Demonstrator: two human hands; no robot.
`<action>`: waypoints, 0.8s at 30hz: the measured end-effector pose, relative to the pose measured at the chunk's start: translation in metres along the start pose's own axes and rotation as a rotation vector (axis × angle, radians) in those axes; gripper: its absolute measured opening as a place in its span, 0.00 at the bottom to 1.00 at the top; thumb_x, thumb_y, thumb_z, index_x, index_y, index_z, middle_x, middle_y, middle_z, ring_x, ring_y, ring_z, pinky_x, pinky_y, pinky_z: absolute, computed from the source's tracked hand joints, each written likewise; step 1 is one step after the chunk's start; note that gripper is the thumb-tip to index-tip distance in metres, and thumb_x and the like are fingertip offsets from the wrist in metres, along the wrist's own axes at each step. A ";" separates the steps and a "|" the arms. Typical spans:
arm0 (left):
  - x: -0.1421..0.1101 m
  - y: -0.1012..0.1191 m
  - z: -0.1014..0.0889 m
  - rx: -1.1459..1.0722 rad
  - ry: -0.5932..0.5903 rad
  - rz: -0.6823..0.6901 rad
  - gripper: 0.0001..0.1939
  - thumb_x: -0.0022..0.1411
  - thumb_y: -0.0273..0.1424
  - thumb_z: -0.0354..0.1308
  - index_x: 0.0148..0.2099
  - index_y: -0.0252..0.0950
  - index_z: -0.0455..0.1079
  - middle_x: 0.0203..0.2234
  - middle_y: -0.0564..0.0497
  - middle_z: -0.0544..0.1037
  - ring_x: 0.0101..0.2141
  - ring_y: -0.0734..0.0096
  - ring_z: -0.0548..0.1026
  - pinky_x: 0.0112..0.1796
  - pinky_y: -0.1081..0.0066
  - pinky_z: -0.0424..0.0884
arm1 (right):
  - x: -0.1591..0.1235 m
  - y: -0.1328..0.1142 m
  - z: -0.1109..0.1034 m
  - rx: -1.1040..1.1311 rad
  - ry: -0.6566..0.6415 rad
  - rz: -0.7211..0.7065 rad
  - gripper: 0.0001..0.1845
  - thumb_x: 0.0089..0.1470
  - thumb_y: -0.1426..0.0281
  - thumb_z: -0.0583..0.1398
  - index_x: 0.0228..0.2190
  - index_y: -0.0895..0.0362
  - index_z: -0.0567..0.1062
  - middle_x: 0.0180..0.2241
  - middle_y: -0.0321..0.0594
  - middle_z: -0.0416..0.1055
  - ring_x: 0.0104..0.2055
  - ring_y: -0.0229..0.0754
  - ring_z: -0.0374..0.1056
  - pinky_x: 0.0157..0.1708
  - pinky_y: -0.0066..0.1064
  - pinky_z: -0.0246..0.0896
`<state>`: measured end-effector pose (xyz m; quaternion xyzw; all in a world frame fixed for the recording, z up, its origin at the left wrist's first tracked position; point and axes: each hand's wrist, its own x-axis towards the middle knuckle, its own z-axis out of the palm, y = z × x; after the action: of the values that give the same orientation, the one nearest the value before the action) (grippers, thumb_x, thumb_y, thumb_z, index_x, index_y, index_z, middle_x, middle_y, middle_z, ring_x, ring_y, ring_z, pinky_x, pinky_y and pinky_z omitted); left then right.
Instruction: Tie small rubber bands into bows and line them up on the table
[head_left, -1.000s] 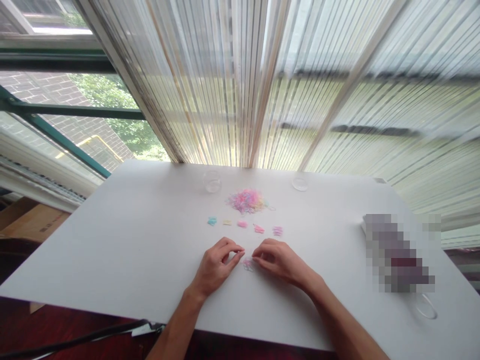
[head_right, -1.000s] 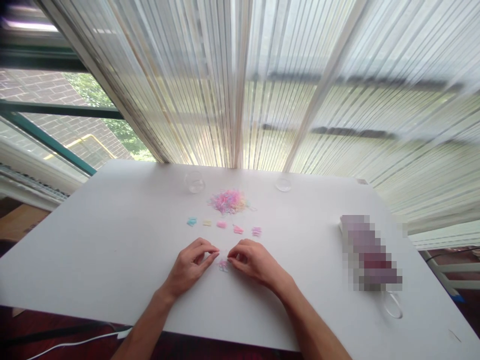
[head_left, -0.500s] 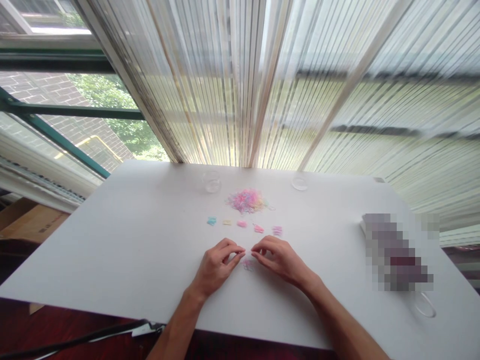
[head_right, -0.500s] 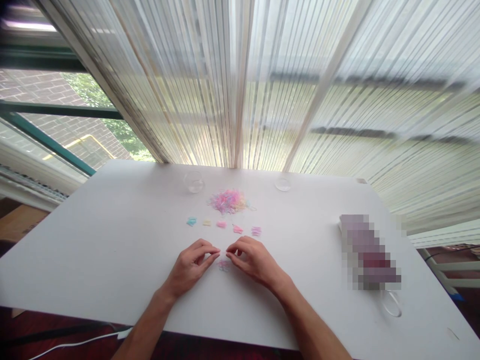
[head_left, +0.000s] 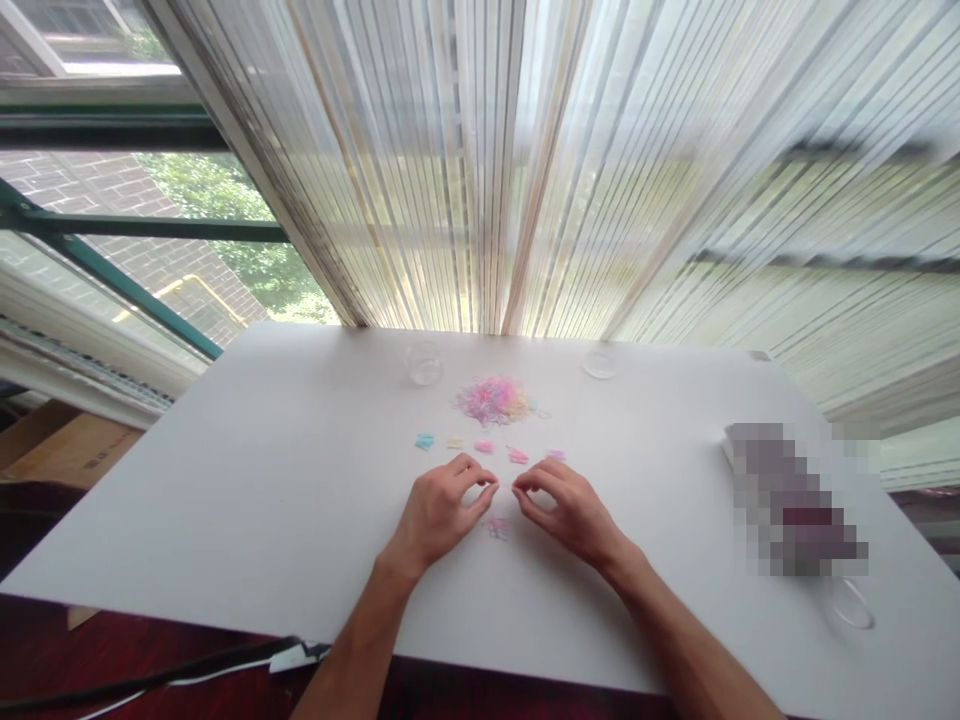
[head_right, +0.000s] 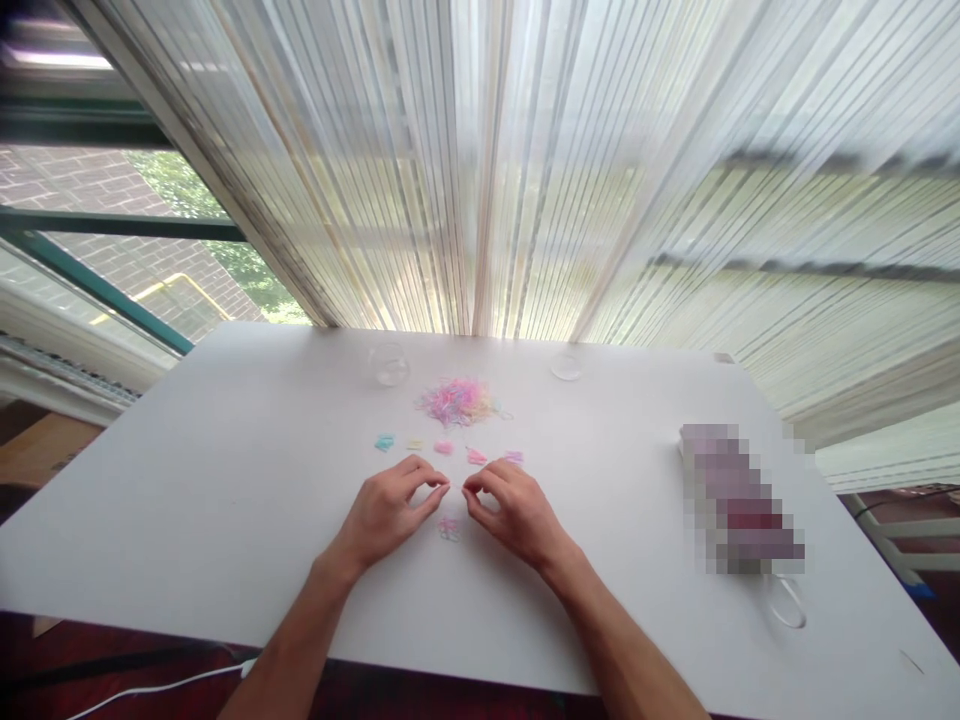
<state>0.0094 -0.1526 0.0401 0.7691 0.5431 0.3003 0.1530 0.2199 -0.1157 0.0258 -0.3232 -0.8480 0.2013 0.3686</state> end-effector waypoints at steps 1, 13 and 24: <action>0.010 0.004 -0.003 0.019 -0.022 -0.007 0.04 0.66 0.29 0.60 0.41 0.39 0.77 0.35 0.53 0.78 0.30 0.73 0.75 0.32 0.73 0.67 | 0.001 0.000 -0.001 -0.015 0.050 0.008 0.06 0.61 0.75 0.60 0.33 0.54 0.75 0.29 0.38 0.74 0.31 0.40 0.69 0.33 0.32 0.66; 0.099 0.010 -0.003 -0.280 -0.207 0.087 0.05 0.61 0.31 0.62 0.35 0.39 0.80 0.27 0.54 0.78 0.26 0.73 0.69 0.27 0.73 0.66 | 0.007 0.016 -0.027 -0.094 0.329 0.157 0.04 0.62 0.71 0.60 0.34 0.54 0.75 0.29 0.38 0.75 0.32 0.41 0.70 0.28 0.31 0.65; 0.053 -0.074 -0.028 -0.307 0.008 0.081 0.08 0.65 0.35 0.63 0.39 0.38 0.82 0.28 0.52 0.76 0.24 0.78 0.64 0.26 0.76 0.64 | 0.003 0.014 -0.016 -0.020 0.201 0.176 0.07 0.63 0.71 0.58 0.34 0.54 0.76 0.29 0.39 0.73 0.33 0.41 0.69 0.35 0.33 0.68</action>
<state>-0.0506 -0.0788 0.0363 0.7565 0.4600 0.3890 0.2544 0.2357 -0.1024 0.0295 -0.4186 -0.7773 0.1908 0.4292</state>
